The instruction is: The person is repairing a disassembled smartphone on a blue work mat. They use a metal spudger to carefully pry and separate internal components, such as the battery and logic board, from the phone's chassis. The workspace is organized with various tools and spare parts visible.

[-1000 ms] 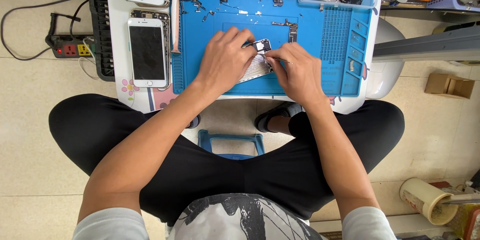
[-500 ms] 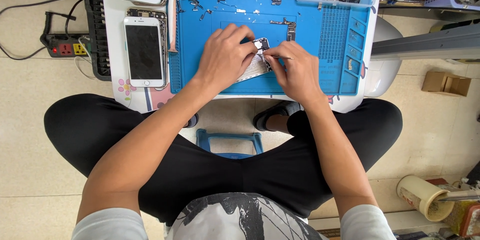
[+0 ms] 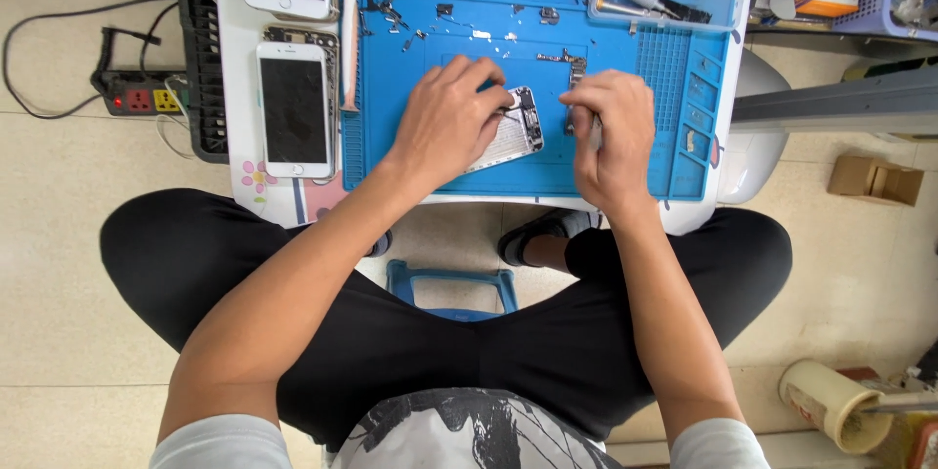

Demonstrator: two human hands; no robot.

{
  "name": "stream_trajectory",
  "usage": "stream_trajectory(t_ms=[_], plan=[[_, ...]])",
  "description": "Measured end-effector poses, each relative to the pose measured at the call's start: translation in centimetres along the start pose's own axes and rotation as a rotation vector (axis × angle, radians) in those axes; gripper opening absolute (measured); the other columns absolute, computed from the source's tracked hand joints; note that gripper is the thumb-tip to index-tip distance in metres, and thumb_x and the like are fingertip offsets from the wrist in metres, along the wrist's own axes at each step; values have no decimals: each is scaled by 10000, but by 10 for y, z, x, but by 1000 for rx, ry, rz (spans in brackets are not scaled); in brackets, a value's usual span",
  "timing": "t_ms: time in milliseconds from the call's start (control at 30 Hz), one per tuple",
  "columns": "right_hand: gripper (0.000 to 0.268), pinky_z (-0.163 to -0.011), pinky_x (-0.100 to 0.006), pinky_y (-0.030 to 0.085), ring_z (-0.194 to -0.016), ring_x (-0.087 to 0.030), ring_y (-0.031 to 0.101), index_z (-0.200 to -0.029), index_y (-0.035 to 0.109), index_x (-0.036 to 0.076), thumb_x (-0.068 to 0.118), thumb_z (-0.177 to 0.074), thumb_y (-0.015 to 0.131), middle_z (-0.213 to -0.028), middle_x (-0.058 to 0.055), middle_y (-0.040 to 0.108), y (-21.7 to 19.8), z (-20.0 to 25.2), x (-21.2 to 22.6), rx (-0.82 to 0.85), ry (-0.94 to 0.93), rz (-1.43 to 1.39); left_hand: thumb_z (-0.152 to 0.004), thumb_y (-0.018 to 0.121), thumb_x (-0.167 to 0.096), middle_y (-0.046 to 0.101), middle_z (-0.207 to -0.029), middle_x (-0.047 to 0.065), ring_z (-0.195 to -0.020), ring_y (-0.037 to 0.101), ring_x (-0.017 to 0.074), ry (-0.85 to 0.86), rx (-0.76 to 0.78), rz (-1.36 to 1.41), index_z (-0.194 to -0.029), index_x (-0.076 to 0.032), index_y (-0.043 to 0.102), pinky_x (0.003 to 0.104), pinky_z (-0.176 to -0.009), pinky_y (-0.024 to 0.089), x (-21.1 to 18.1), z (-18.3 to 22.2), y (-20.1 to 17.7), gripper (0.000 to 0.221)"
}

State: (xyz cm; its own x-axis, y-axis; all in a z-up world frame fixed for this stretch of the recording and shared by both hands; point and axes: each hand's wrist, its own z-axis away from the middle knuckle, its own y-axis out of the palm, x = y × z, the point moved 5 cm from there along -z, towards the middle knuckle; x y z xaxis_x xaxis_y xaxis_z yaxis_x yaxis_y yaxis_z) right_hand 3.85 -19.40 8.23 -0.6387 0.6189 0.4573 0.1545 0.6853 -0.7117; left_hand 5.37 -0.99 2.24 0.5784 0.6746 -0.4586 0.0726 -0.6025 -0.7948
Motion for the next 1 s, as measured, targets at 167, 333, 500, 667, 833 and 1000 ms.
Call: stream_trajectory(t_ms=[167,333,500,667,833,1000], plan=[[137,-718,-400,488,-740,-261,544,-1095,757,112,55,-978,716,-786,-26,561,31,23,-19,154,13,65,-845,827,-109,627,-1055,-21,-961,646,203,2,6,-53,-871,-180,759,350,-749,512,3,1,0,102],[174,-661,-415,520,-699,-267,600,-1021,789,104,99,-862,859,-717,-35,601,52,23,-21,260,29,125,-840,832,-114,606,-1052,-24,-949,629,192,77,-36,-181,-842,-198,747,343,-738,489,5,5,13,120],[159,-650,-372,513,-700,-238,597,-985,761,125,15,-876,800,-738,-10,592,59,27,-17,208,-20,246,-835,864,-138,631,-1023,-27,-924,641,181,68,-22,-175,-837,-205,766,336,-754,495,9,8,12,119],[166,-591,-386,410,-703,-257,515,-1015,705,84,-48,-930,650,-841,-43,629,59,20,-8,235,-82,312,-900,844,-144,708,-1054,22,-928,627,258,47,14,-107,-881,-186,823,405,-676,476,11,1,7,51],[182,-586,-389,392,-720,-261,516,-1023,692,97,-36,-909,646,-857,-36,622,61,25,-7,225,-67,360,-819,874,-59,712,-1032,29,-883,645,264,68,0,-92,-846,-181,825,412,-674,470,10,2,10,135],[208,-561,-352,350,-678,-224,480,-970,733,143,-22,-856,676,-771,0,565,61,28,-5,100,-108,444,-896,836,-73,719,-934,14,-856,625,259,62,-12,-12,-894,-165,829,405,-653,478,12,0,10,92]])
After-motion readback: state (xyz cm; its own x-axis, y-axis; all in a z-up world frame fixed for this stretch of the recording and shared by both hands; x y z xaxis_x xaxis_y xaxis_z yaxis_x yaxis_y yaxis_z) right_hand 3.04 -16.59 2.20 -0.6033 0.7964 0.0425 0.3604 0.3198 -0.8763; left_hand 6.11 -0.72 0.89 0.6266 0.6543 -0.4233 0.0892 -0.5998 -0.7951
